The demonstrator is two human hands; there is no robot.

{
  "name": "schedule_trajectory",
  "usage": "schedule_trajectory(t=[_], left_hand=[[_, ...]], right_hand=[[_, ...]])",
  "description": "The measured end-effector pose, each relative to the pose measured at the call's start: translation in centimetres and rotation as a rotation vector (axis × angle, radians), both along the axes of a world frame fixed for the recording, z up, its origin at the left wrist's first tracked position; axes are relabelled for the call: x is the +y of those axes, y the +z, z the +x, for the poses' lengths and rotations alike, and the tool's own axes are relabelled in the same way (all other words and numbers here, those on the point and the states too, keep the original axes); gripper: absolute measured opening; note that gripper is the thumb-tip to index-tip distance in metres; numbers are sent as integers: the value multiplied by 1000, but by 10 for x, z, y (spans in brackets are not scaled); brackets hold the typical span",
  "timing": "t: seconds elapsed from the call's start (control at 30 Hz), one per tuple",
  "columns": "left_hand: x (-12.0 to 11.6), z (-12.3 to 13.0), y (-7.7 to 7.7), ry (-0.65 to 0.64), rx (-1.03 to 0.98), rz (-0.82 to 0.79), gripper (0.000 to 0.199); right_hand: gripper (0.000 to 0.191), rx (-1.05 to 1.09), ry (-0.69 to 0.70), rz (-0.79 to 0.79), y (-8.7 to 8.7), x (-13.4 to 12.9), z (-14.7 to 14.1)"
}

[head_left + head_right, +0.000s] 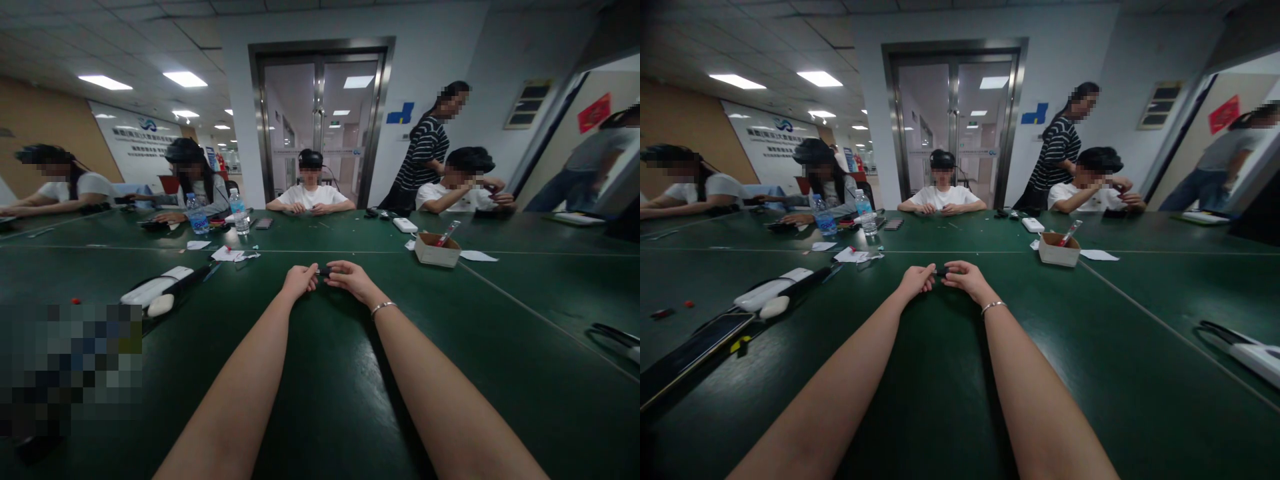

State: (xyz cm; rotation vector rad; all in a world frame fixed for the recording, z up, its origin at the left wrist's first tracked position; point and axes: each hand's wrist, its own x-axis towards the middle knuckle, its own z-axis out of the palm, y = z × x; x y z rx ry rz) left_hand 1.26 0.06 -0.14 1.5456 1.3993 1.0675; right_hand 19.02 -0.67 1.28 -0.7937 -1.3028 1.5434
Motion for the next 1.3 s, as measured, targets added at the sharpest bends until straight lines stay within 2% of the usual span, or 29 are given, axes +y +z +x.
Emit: schedule_trajectory(t=[0.3,0.53,0.83,1.07,1.3], left_hand=[[-1,-5,5,11,-51,-3,50],[1,-4,6,13,-75,-45,52],[3,-4,-2,-14,-69,17,55],[3,-4,-3,-56,-92,41,53],[-1,-4,1,-120,-125,0,45]], right_hand=[[32,-60,-32,91,5,2,-4],[33,-231,-83,277,16,2,-4],[26,-80,-28,41,10,3,-2],[17,-89,-25,-47,8,1,0],[9,-88,-51,-98,8,0,0]])
